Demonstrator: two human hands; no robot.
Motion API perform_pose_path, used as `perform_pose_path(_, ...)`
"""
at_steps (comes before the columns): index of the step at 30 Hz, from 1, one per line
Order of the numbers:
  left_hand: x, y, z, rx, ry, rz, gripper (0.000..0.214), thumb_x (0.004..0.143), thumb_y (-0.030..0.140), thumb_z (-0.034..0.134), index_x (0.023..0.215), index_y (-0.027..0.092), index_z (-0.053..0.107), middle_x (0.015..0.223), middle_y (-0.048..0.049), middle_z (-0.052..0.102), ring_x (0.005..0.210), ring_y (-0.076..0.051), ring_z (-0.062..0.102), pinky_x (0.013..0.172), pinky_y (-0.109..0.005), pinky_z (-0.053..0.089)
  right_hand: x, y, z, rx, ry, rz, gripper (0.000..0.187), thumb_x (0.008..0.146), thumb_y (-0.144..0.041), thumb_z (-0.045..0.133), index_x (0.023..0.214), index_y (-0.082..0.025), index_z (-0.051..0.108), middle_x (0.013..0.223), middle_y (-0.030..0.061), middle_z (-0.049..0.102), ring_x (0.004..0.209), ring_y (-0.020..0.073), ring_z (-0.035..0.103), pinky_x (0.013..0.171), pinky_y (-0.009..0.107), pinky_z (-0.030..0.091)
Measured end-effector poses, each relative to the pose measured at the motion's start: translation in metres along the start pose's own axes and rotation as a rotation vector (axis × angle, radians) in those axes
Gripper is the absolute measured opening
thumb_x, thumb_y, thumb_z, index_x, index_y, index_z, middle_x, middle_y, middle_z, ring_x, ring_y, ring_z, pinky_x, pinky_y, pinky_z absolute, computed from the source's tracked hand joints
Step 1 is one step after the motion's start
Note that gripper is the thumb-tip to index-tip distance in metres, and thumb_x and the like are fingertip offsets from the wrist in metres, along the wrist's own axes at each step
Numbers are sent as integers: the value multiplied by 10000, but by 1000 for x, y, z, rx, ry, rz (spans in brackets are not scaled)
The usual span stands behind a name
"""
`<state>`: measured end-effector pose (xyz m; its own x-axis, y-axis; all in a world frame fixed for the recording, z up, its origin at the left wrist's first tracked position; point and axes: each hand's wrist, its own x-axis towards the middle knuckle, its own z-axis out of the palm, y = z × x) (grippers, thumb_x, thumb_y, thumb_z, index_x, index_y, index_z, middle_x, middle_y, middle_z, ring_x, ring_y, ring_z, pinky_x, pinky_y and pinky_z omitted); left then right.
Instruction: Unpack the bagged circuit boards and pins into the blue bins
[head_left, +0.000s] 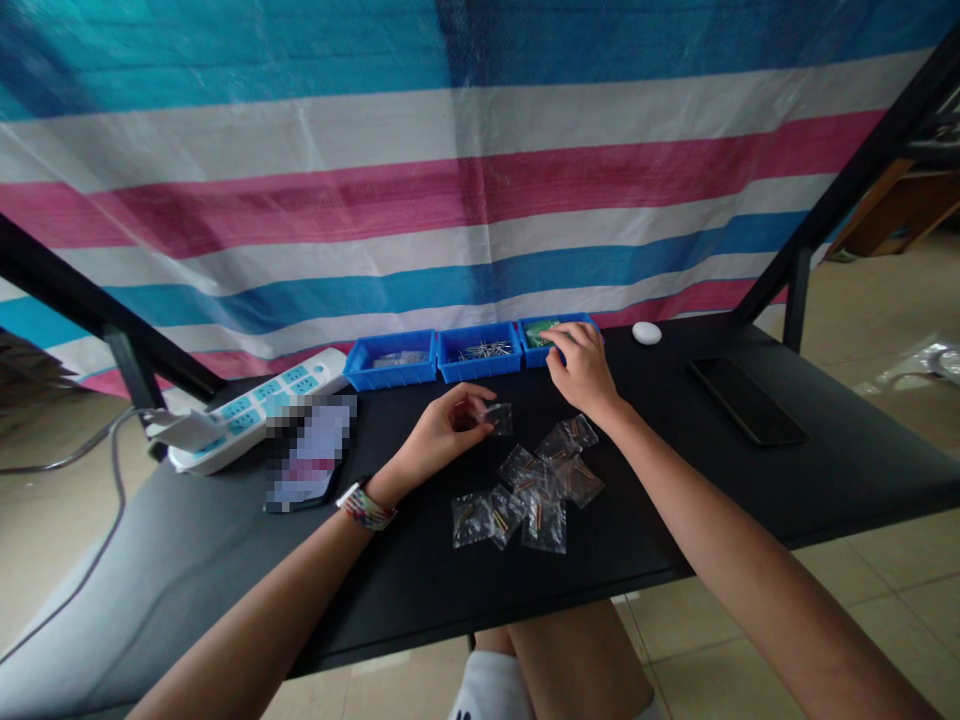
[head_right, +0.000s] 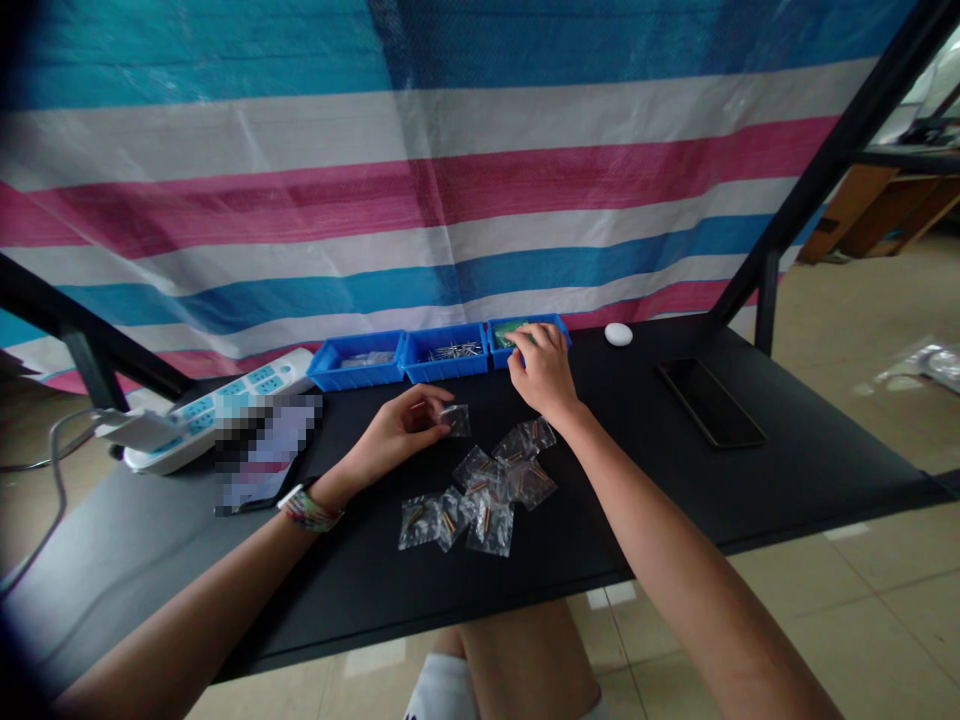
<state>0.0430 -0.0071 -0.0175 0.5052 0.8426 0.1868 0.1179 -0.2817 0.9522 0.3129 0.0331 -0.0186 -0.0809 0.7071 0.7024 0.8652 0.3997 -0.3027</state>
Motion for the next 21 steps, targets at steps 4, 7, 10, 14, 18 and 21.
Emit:
perform_pose_path(4, 3, 2, -2, -161, 101, 7, 451, 764, 232, 861, 1160, 175, 653, 1030, -21, 627, 803, -107, 642, 762, -237, 543, -2, -26, -9, 245, 5, 20, 199, 955, -196, 532, 991, -186, 728, 1035, 109, 712, 1063, 280, 626, 992, 441, 488)
perform_pose_path(7, 4, 3, -4, -213, 154, 9, 465, 749, 229, 882, 1148, 176, 648, 995, -8, 637, 791, -104, 654, 771, -236, 557, -7, -49, -10, 655, -296, 134, 155, 962, -317, 602, 957, -196, 699, 850, 42, 701, 777, 194, 667, 728, 326, 541)
perform_pose_path(10, 4, 5, -5, -241, 170, 16, 475, 737, 234, 897, 1134, 179, 643, 960, -4, 648, 815, -128, 684, 805, -266, 582, -14, -65, -5, 1003, -597, 309, 234, 899, -371, 694, 1042, -185, 684, 806, 7, 685, 630, 151, 659, 550, 261, 501)
perform_pose_path(14, 4, 8, -5, -270, 180, 19, 481, 731, 252, 906, 1125, 179, 640, 918, -3, 665, 803, -139, 695, 770, -263, 582, -17, -71, 4, 1170, -641, 389, 191, 828, -298, 739, 946, -165, 671, 724, -6, 671, 589, 138, 666, 543, 252, 524)
perform_pose_path(18, 3, 8, -6, -277, 216, -16, 292, 850, 375, 802, 973, 162, 644, 794, -9, 675, 696, -144, 674, 668, -261, 544, -16, -70, 6, 1220, -544, 402, 182, 812, -309, 768, 877, -174, 664, 712, -7, 680, 574, 136, 664, 560, 267, 549)
perform_pose_path(21, 1, 6, -8, -299, 221, -111, 374, 907, 501, 698, 781, 157, 624, 681, -15, 642, 586, -142, 628, 578, -263, 499, -17, -71, 3, 1171, -429, 341, 152, 838, -313, 764, 880, -186, 691, 788, 8, 714, 639, 143, 683, 620, 282, 568)
